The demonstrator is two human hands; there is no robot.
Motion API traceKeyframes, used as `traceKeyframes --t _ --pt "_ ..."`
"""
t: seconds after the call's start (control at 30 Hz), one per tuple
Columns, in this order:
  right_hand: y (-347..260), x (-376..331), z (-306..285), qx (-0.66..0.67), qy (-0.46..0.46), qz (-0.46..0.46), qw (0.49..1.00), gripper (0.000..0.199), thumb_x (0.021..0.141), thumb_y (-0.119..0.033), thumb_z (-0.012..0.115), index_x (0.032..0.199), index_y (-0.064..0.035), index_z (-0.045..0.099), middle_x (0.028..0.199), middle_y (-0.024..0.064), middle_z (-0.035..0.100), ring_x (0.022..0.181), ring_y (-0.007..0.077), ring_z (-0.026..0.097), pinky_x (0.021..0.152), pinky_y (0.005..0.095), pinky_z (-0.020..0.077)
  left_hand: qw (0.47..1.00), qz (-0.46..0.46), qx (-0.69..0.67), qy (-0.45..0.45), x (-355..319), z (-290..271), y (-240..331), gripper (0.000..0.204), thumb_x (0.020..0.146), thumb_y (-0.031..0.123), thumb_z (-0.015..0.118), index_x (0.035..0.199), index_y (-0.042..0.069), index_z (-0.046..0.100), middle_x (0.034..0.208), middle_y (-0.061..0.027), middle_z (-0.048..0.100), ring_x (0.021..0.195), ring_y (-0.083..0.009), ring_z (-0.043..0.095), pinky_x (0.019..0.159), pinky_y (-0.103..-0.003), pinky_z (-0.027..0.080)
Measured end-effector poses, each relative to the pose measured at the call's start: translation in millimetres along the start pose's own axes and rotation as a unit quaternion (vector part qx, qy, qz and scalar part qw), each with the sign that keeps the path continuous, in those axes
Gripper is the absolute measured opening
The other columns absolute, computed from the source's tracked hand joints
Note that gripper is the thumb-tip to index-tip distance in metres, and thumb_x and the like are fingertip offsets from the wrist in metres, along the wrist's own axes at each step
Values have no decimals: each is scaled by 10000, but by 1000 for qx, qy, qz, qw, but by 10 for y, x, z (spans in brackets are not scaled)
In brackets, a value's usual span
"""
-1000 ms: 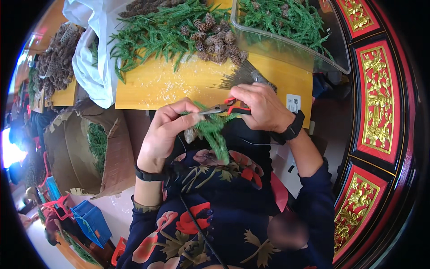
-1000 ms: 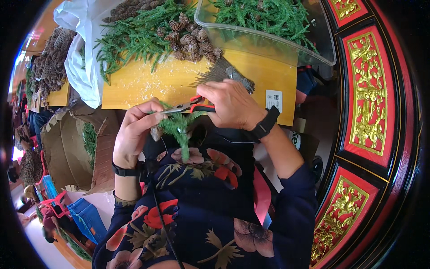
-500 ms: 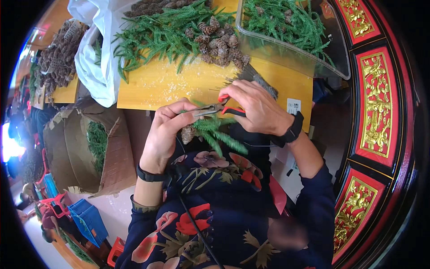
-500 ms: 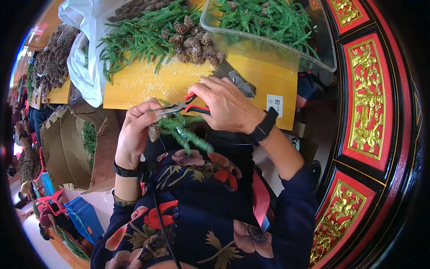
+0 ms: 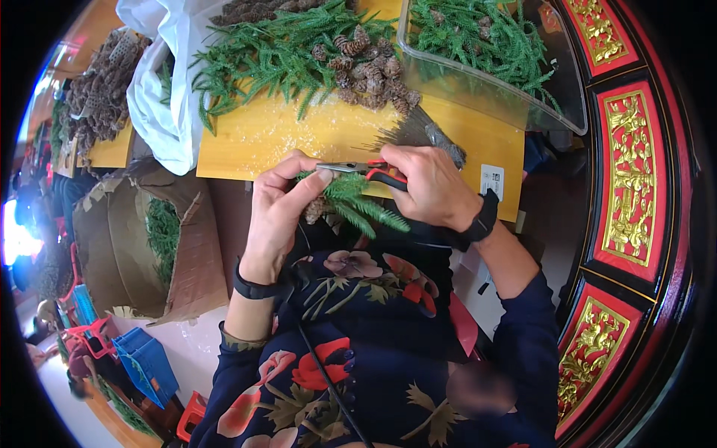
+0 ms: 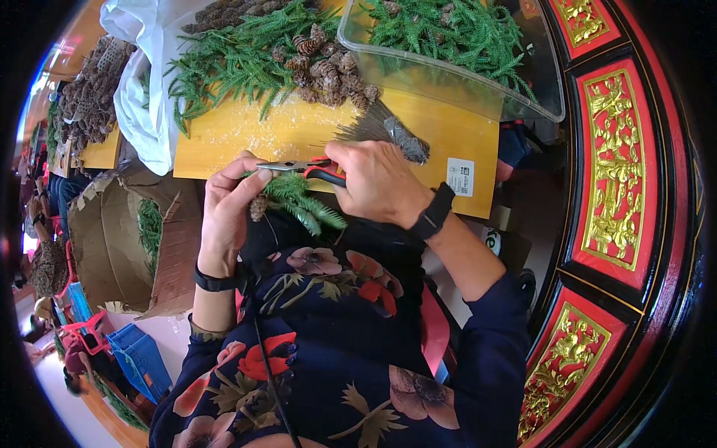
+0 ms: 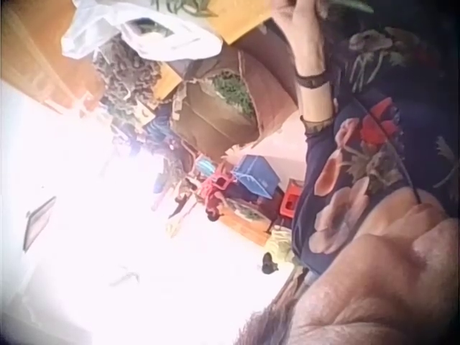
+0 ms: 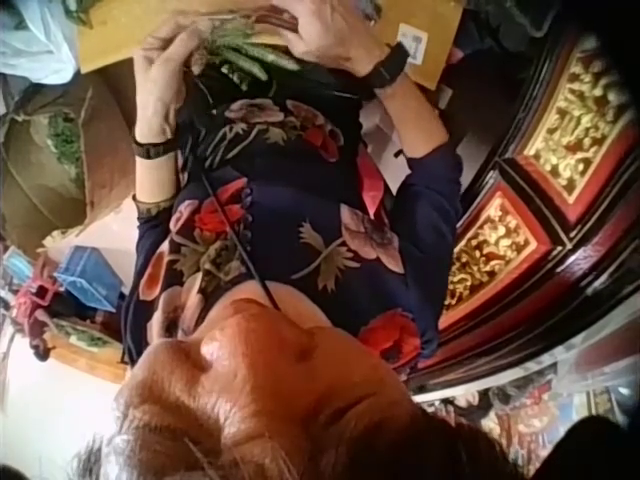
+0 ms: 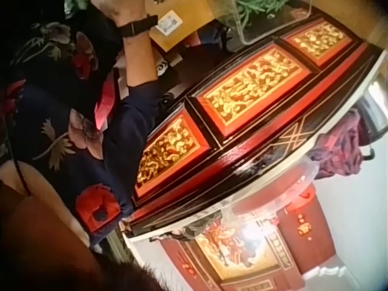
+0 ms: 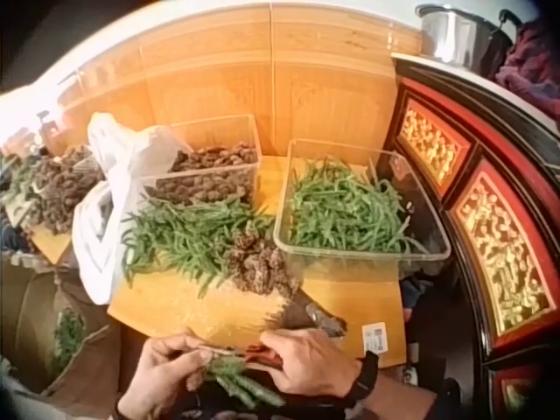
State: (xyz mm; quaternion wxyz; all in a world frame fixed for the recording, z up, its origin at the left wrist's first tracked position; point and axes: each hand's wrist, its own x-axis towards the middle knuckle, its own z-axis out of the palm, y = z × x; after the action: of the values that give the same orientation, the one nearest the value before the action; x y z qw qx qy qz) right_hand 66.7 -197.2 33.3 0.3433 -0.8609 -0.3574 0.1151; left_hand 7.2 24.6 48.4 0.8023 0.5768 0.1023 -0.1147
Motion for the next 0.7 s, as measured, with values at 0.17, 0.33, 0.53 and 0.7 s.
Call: traceKeyframes --t 0.17,0.33,0.53,0.7 --pt "52 -34 -16 72 37 -2 997 272 700 -41 585 967 3 551 799 175 554 768 380 556 670 412 443 996 31 81 25 -4 33 1 87 866 64 615 899 -7 652 870 -27 654 799 -87 567 778 -225 422" --pt "145 -5 -70 62 33 -34 997 300 706 -39 584 1004 -16 550 856 159 562 829 358 558 712 395 429 999 -30 -30 15 -18 81 31 75 847 72 616 878 10 645 830 -10 628 811 -86 550 801 -220 387" --pt "50 -2 -126 -11 5 -53 999 372 697 -34 606 1061 -55 535 949 109 571 926 315 544 802 359 382 995 -47 -84 5 -43 51 11 95 839 88 622 894 12 638 829 -16 621 820 -99 550 810 -223 383" --pt "46 19 -122 -52 42 -88 994 410 663 -35 645 1056 -70 536 941 99 569 912 299 544 786 359 382 994 -53 -96 -30 -48 -26 -38 137 854 87 603 950 -9 620 883 -49 632 833 -112 567 807 -219 395"
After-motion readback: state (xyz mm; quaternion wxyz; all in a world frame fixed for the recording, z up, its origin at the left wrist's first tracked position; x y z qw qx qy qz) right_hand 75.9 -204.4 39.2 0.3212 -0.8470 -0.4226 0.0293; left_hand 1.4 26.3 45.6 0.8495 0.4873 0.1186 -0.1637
